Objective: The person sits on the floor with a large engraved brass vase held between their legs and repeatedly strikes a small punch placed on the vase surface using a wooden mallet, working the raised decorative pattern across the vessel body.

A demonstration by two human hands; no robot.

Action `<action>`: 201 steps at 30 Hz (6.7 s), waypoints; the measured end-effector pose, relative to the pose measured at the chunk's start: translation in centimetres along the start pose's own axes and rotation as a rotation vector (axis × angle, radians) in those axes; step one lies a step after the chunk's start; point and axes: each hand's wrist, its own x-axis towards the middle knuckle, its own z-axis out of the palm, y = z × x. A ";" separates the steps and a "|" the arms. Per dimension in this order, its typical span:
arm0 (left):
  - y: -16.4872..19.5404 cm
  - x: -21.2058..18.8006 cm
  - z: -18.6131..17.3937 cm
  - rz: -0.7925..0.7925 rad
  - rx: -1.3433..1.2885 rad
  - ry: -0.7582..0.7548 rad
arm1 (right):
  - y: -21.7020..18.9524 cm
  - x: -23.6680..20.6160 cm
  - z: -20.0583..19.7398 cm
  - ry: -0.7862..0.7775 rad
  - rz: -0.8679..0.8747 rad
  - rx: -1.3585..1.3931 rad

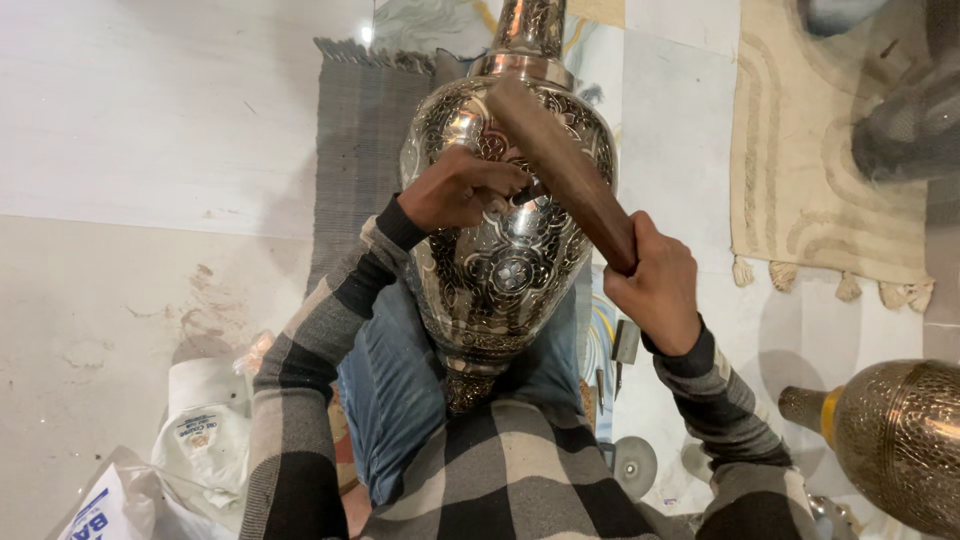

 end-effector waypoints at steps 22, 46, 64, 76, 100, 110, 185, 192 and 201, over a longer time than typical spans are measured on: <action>1.3 -1.8 1.4 -0.109 -0.106 0.299 | -2.2 7.9 -2.4 -0.111 -0.194 0.041; 1.1 -0.9 0.4 -0.078 -0.040 0.211 | -1.9 6.0 -1.9 -0.136 -0.127 0.056; 0.4 -0.5 -0.8 -0.098 -0.119 0.066 | -1.8 3.4 -0.2 0.014 -0.064 0.204; -1.1 0.1 -1.3 0.010 -0.016 -0.008 | -1.6 1.4 1.1 0.091 0.048 0.139; -2.6 1.2 -2.9 0.057 -0.061 -0.191 | 0.4 -6.0 6.6 0.249 0.410 0.062; -3.7 2.0 -3.3 0.101 -0.053 -0.283 | -0.5 -6.7 7.7 0.426 0.398 0.399; -1.3 1.7 -2.7 -0.055 -0.096 -0.080 | 1.2 2.5 2.0 0.074 -0.054 -0.052; -0.8 1.4 -2.4 -0.071 -0.048 -0.013 | 0.6 3.0 1.7 0.066 0.085 0.355; -1.9 1.0 -1.9 -0.042 -0.106 -0.025 | 0.6 2.7 2.0 0.159 0.091 0.392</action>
